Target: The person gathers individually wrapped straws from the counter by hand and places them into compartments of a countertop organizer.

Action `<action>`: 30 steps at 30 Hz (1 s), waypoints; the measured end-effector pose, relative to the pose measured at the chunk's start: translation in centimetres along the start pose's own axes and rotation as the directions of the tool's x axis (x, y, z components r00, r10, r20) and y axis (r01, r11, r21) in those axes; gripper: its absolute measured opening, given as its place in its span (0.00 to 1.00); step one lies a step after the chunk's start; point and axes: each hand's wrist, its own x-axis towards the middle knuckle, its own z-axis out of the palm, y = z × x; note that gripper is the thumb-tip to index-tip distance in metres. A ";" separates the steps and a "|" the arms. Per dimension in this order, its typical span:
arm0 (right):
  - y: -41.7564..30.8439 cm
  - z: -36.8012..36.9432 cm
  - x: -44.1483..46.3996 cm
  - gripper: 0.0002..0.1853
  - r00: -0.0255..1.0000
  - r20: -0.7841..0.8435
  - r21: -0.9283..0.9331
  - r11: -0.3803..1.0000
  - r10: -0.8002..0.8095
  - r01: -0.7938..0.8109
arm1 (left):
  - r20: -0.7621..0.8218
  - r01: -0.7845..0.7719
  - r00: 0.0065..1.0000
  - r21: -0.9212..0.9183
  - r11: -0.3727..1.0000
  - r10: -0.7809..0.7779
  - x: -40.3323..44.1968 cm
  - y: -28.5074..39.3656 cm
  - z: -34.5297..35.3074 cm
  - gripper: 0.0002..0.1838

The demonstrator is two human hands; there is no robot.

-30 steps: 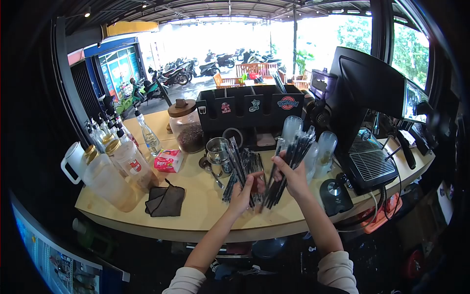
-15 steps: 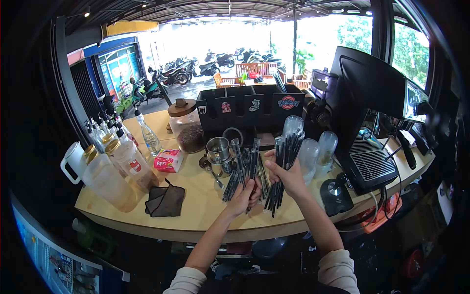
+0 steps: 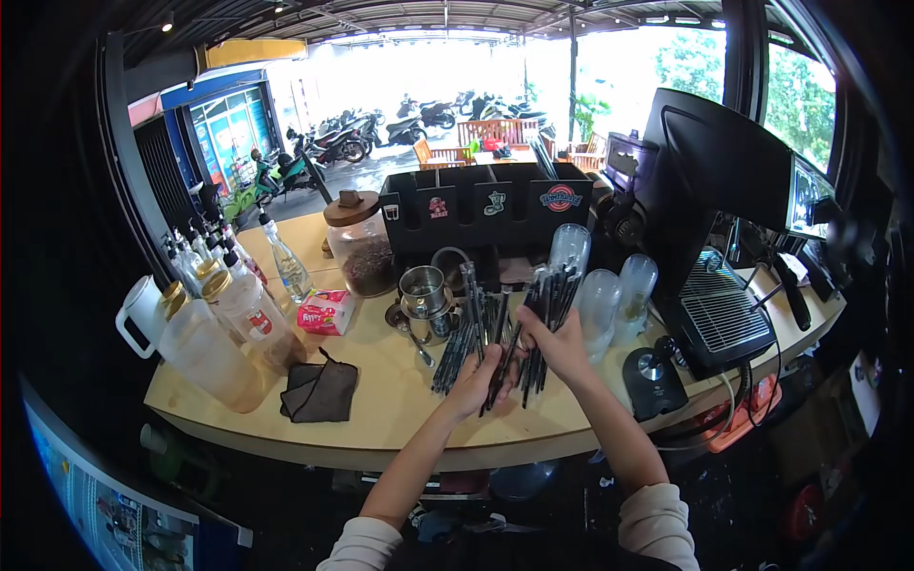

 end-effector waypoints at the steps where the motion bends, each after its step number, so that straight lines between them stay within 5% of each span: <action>1: -0.1 0.0 0.0 0.08 1.000 0.000 0.000 1.000 0.000 0.000 | -0.128 -0.019 0.992 -0.003 1.000 0.019 0.3 -0.2 0.3 0.26; 2: -0.4 0.1 0.0 0.08 0.997 -0.063 -0.007 0.999 -0.038 0.038 | -0.253 -0.039 0.967 -0.003 0.999 0.037 0.5 -0.4 0.5 0.26; 6: -0.5 -0.3 0.4 0.06 0.995 -0.053 0.081 0.993 -0.085 0.090 | -0.192 -0.191 0.959 0.116 0.975 0.210 1.1 -1.6 -1.0 0.25; 11: -1.8 0.1 -0.1 0.08 0.991 0.095 -0.069 0.993 0.100 -0.093 | 0.039 0.068 0.997 -0.067 0.995 -0.066 0.3 -0.9 -1.6 0.24; 15: -1.0 0.4 -0.3 0.08 0.983 0.105 -0.139 0.981 0.149 -0.134 | 0.075 0.125 0.990 -0.019 0.992 -0.123 0.2 -1.3 -1.4 0.23; 18: -0.9 -0.2 -0.3 0.10 0.986 0.095 -0.119 0.985 0.135 -0.123 | 0.046 0.026 0.998 0.209 0.978 -0.036 0.2 -0.7 -1.0 0.23; 19: -0.8 -0.2 -0.2 0.10 0.987 0.094 -0.121 0.985 0.134 -0.122 | -0.038 -0.096 0.993 0.295 0.950 0.112 0.5 -0.5 -1.1 0.17; 21: -0.3 -0.4 0.2 0.11 0.996 -0.047 -0.165 0.984 -0.076 0.067 | -0.108 -0.206 0.958 0.387 0.899 0.266 0.9 0.4 -1.8 0.12; 23: -0.2 -0.9 0.7 0.11 0.993 -0.051 -0.043 0.994 -0.105 0.103 | 0.026 -0.295 0.859 0.842 0.452 0.511 1.0 2.1 -3.3 0.13; 25: -0.7 -1.7 0.8 0.08 0.999 0.039 0.119 0.992 0.024 -0.028 | 0.028 -0.209 0.904 0.900 0.383 0.427 1.3 3.4 -4.3 0.22; 27: -1.4 -1.6 0.5 0.08 0.993 0.059 0.129 0.986 0.100 -0.107 | 0.303 -0.282 0.851 0.953 -0.112 0.428 1.9 4.2 -5.0 0.21; 29: -1.8 -1.5 0.5 0.10 0.976 0.168 -0.311 0.947 0.140 -0.082 | 0.353 -0.296 0.824 0.935 -0.195 0.444 2.4 4.9 -4.9 0.20; 30: -1.7 -1.3 0.3 0.13 0.966 0.200 -0.349 0.933 0.161 -0.083 | 0.403 -0.305 0.794 0.912 -0.275 0.455 2.5 5.2 -4.7 0.18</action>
